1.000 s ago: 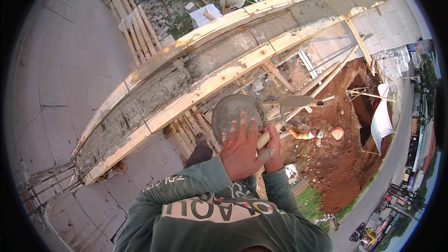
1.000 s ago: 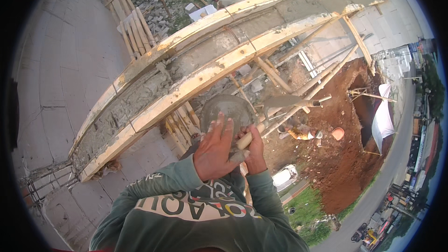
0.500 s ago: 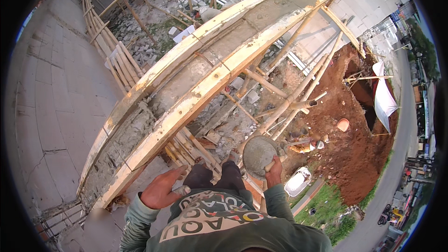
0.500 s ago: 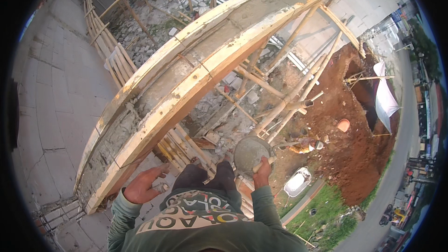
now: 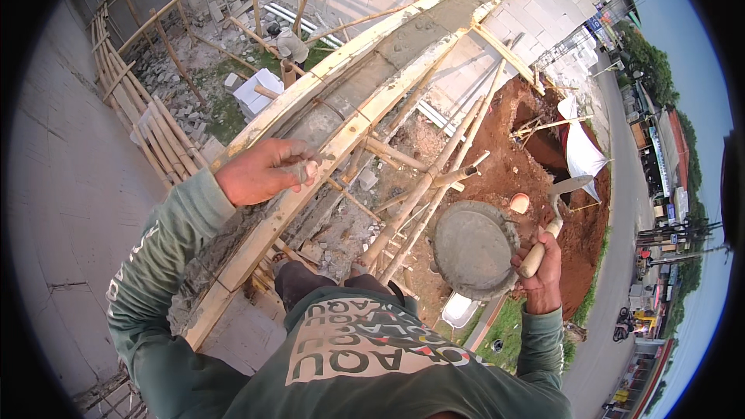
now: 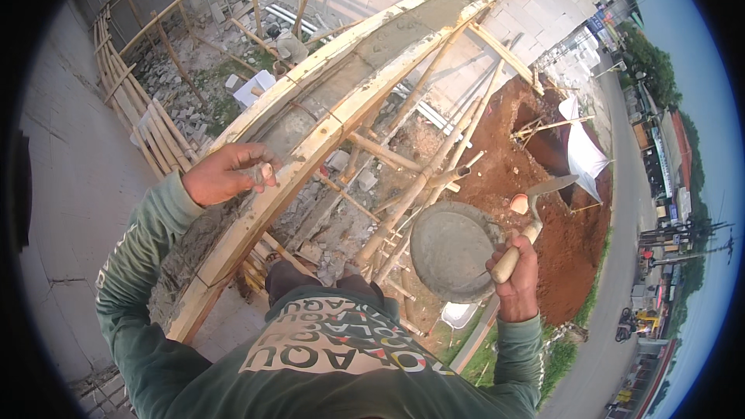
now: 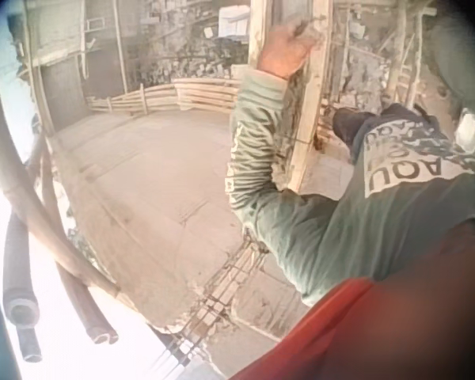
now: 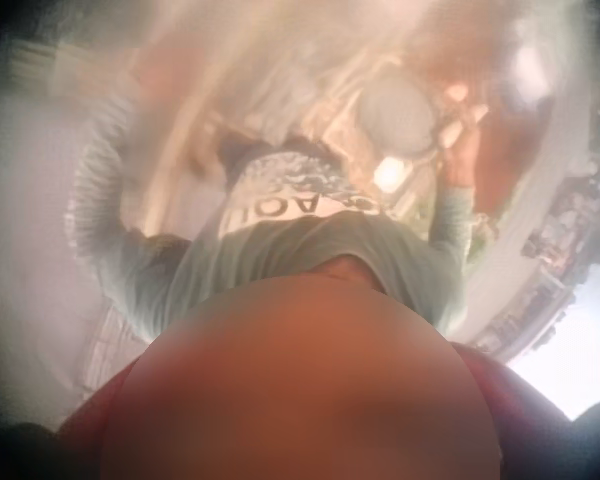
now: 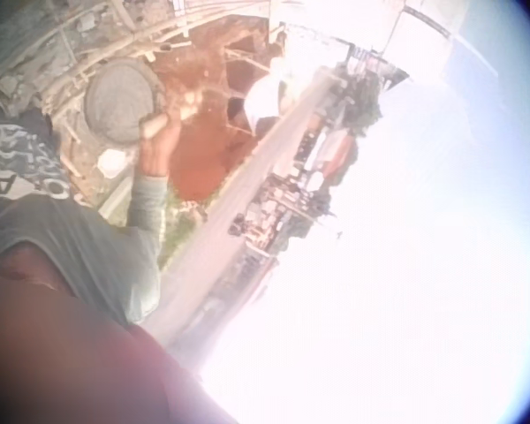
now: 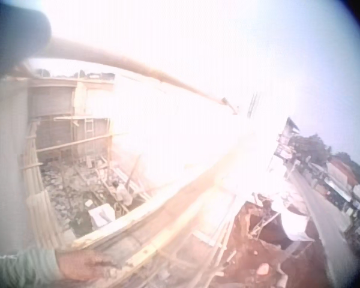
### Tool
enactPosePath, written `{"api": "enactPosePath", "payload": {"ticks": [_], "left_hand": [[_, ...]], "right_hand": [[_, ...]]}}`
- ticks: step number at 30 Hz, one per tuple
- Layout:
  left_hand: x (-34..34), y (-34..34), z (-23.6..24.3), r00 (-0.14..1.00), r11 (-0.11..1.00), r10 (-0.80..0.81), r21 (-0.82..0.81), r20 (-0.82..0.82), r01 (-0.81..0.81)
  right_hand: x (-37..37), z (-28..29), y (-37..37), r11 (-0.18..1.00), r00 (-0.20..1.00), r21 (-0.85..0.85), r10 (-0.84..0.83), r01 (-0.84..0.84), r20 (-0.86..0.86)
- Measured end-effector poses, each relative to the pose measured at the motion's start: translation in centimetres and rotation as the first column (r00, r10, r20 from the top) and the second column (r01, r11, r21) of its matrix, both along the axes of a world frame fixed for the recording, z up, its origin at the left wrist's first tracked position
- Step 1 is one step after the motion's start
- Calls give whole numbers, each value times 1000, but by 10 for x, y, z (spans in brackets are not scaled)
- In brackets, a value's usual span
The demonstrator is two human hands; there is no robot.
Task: The person scoops wet cement from a bucket using a trowel and applies it to a curved wooden beam on a bamboo scaffold. They repeatedly smooth the cement along the beam's surface while standing on the scaffolding.
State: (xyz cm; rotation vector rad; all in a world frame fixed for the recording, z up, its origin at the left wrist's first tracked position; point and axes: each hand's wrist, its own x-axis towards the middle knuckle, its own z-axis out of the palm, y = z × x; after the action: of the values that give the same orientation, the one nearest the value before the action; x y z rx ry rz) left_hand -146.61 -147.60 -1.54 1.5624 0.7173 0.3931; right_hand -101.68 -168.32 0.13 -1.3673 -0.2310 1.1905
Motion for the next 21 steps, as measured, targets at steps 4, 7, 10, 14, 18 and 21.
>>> {"api": "enactPosePath", "payload": {"ticks": [4,7,10,14,18,21], "left_hand": [[31,53,6,1000,986,0,-170,2,0],[50,54,23,999,962,40,-273,29,-31],[37,52,56,968,931,184,-346,168,-117],[-18,76,109,886,923,377,-190,271,-334],[-67,104,138,764,772,626,-260,155,-580],[-91,118,150,633,630,764,-352,125,-692]], "right_hand": [[-44,116,40,968,997,240,80,-79,3],[-81,185,83,895,961,351,267,-275,74],[-118,238,141,749,850,416,507,-516,140],[-185,264,211,675,828,508,537,-535,159],[-260,264,269,518,737,576,632,-633,241],[-312,258,313,511,726,574,648,-640,233]]}}
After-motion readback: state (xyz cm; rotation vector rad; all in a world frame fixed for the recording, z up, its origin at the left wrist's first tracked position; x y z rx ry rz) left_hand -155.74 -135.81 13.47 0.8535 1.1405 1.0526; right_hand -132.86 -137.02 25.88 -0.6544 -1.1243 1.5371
